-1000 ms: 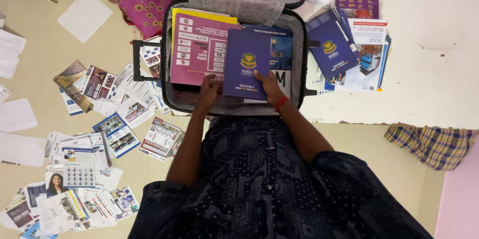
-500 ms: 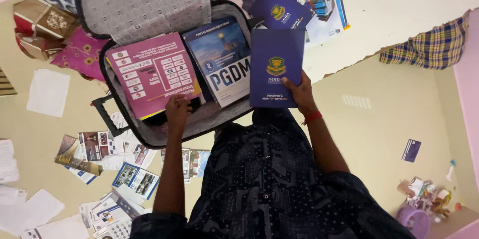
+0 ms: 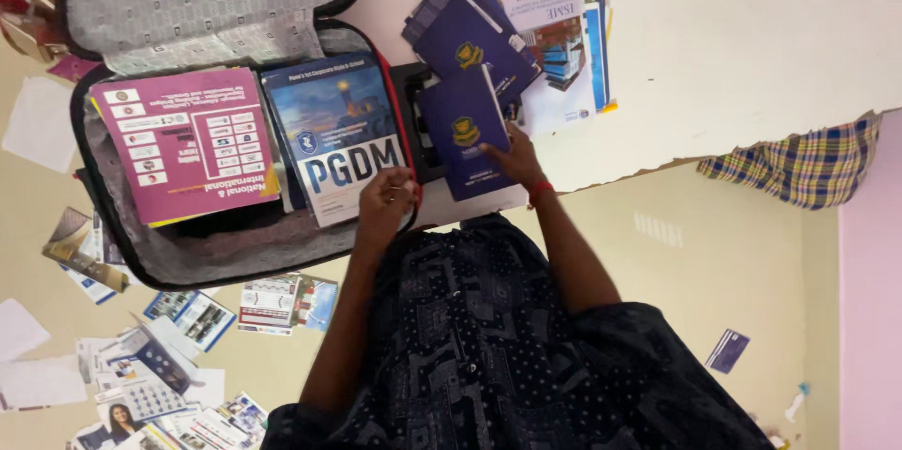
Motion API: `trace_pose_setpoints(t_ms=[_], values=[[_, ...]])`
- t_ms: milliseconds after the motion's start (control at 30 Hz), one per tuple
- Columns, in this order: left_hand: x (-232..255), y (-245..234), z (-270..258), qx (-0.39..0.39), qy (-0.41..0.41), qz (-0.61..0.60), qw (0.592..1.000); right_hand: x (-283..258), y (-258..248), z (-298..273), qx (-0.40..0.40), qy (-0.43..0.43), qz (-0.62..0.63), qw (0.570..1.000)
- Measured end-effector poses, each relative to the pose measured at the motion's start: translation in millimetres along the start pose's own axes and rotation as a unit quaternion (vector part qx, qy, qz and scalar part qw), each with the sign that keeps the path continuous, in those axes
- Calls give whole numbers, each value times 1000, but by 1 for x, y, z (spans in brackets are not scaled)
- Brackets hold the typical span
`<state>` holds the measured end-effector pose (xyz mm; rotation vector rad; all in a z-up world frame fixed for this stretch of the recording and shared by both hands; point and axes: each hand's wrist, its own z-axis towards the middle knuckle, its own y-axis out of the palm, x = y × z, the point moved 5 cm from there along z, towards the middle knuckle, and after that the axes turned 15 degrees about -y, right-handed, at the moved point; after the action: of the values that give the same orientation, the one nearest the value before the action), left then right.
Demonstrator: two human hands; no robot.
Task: The person packs a suitcase by placing brochures, booklets, and a spiral-bound notebook into it.
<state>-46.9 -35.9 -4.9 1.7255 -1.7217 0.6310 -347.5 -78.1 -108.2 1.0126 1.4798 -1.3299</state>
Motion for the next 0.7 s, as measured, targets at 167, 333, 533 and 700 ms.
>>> trace_pose_setpoints(t_ms=[167,333,533,700], values=[[-5,107,0,-72,5,173,982,65,-11,5,7,12,-20,1000],[-17,115,3,-37,-40,271,961,119,-90,-33,193,70,-82,975],[-36,118,31,-4,-105,306,946,140,-159,-55,348,91,-200,911],[-8,174,53,-32,-33,437,898,161,-146,-32,368,268,289,842]])
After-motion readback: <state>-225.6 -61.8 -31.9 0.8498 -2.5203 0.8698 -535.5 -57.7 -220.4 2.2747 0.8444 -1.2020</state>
